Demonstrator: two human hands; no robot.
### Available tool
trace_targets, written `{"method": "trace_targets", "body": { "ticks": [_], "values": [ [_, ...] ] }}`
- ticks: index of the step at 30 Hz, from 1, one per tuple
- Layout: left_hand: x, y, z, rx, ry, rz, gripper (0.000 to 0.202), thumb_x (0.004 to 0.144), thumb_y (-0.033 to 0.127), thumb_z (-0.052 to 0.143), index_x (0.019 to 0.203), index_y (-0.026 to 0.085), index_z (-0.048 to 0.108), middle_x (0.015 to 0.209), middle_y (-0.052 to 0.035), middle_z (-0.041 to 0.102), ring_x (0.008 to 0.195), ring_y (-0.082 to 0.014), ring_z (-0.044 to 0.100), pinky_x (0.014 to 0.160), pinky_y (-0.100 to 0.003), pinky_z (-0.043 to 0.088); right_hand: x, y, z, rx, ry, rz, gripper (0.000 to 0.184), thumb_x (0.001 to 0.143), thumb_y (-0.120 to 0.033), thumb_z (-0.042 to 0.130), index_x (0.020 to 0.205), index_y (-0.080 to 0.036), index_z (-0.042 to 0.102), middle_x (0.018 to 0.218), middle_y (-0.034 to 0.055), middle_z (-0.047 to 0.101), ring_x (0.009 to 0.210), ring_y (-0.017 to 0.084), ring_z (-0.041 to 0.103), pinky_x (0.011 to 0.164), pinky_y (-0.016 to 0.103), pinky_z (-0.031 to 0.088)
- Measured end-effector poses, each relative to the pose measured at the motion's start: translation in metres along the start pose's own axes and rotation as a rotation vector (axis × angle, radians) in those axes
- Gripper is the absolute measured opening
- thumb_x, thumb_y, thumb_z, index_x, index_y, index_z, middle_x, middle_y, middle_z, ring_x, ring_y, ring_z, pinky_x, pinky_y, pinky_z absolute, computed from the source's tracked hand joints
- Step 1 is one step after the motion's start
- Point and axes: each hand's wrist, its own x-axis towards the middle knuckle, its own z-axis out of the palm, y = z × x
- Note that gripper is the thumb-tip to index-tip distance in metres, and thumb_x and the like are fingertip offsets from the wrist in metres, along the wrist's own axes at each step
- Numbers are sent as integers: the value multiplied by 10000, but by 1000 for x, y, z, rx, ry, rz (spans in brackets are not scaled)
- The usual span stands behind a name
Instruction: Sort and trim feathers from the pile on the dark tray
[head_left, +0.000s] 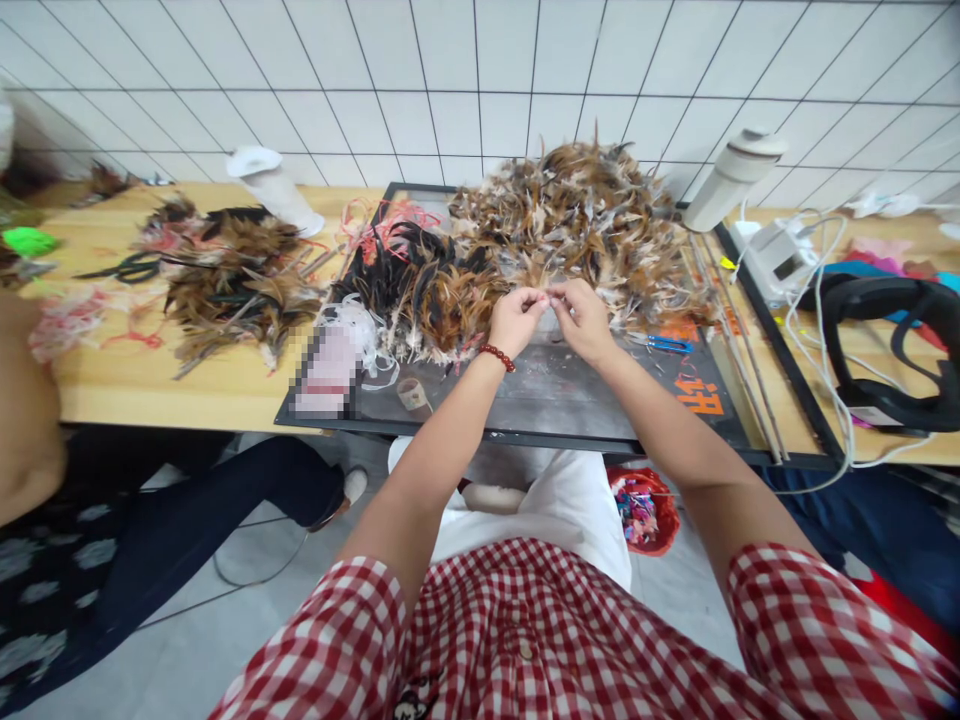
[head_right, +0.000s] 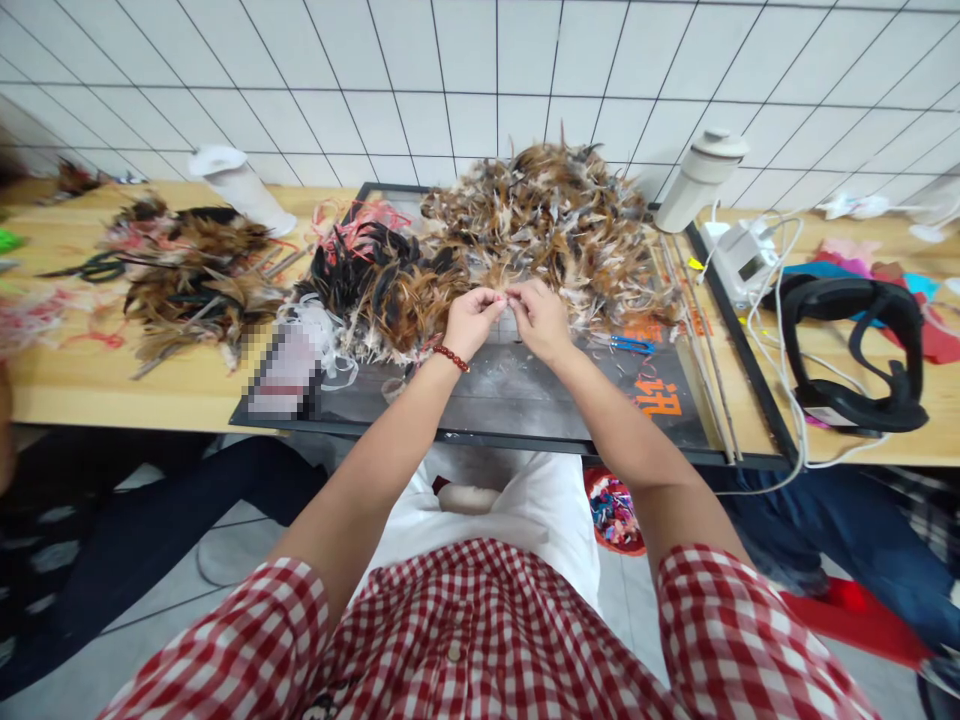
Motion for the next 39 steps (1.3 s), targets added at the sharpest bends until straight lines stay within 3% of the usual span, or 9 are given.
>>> {"method": "trace_targets", "body": {
  "ticks": [6,10,15,20,26,33,39],
  "values": [
    [-7,13,2,-148,13,-139,204,836,52,717,688,171,643,574,60,605,519,-60,492,569,-197,386,1,-1,0,-41,19,59,307,1021,-438,483,848,-245,648,858,86,718,840,246,649,800,392,481],
    [-9,19,3,-239,64,-306,212,889,71,698,702,156,644,656,16,699,493,-43,507,481,-191,319,0,-2,2,-83,45,58,243,1010,-380,439,835,-256,553,863,91,690,833,249,617,789,393,464],
    [-9,19,2,-267,59,-398,266,862,0,705,646,140,637,627,9,693,487,-39,534,455,-184,333,-2,-2,5,-66,58,3,213,1021,-355,422,847,-264,503,863,80,657,826,242,608,792,391,462],
    [-10,19,1,-319,39,-445,267,862,-19,672,645,134,640,564,8,649,498,-51,555,499,-186,389,-3,0,7,19,79,-6,249,1053,-401,404,874,-262,505,900,78,669,860,232,628,827,387,501],
    [-10,24,-2,-463,75,-488,289,804,-77,712,699,151,569,570,35,649,516,-47,591,519,-176,385,-1,0,5,161,77,2,395,1063,-561,408,836,-259,522,893,77,682,887,230,653,858,391,523],
    [-8,22,-2,-466,100,-444,337,759,-75,769,706,165,538,572,47,644,516,-47,576,529,-181,385,0,-4,4,211,110,162,570,993,-769,439,830,-245,593,719,8,604,698,187,576,766,369,476],
    [-5,13,0,-352,65,-323,316,753,-71,754,717,168,552,588,68,614,509,-39,515,538,-188,391,6,-6,1,440,41,496,658,793,-877,640,751,-220,658,609,-24,615,550,122,526,624,289,429]
  ]
}}
